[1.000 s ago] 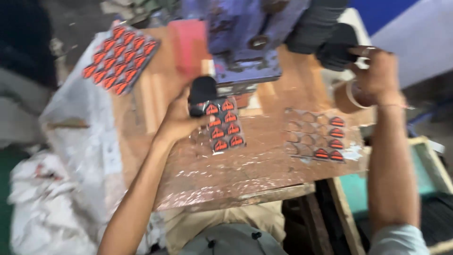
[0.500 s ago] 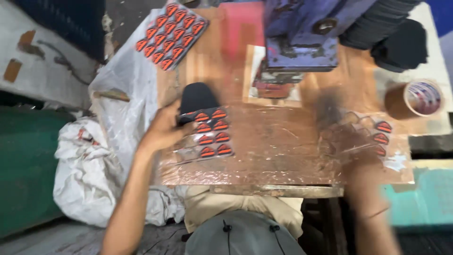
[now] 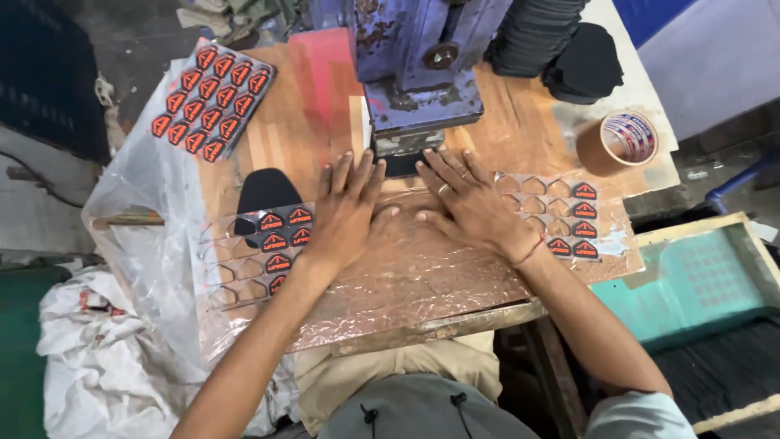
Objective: The person places a black fabric piece under a heat press, aligns a sheet of orange triangular patches, and presses them onto the fabric. They then remove the fabric and the patch backing, repeating the process for multiple items.
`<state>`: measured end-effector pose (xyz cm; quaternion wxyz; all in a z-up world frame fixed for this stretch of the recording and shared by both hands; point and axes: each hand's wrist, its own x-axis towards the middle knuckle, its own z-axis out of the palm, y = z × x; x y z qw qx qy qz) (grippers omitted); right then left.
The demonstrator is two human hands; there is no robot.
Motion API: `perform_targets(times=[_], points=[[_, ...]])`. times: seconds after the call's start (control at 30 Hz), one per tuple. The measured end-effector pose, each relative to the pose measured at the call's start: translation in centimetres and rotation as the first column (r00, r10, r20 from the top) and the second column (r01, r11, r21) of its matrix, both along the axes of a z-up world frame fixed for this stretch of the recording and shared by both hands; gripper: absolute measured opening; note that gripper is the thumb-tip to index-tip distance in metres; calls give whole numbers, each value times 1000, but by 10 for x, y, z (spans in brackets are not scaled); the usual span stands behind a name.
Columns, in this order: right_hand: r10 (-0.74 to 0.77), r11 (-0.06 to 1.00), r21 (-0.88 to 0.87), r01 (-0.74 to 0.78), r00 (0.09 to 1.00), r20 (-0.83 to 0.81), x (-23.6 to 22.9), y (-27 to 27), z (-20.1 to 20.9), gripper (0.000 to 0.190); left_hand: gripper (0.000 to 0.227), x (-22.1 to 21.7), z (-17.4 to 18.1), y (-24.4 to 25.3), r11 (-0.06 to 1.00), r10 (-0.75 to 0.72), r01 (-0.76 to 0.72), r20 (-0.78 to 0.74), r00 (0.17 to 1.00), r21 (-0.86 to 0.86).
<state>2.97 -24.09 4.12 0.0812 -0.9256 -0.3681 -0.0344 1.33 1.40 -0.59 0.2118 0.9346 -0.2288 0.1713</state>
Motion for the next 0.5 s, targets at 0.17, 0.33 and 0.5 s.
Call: perform_targets(times=[0.17, 0.33, 0.5], points=[[-25, 984, 175, 30, 999, -31, 14, -7, 1, 52, 74, -3, 9, -3, 999, -22, 22, -27, 999, 32], [-16, 972, 233, 13, 1000, 14, 13, -2, 2, 50, 70, -7, 16, -3, 999, -32, 33, -46, 998, 17], [-61, 969, 239, 53, 998, 24, -4, 1, 9, 43, 67, -13, 20, -3, 999, -39, 41, -99, 994, 17]])
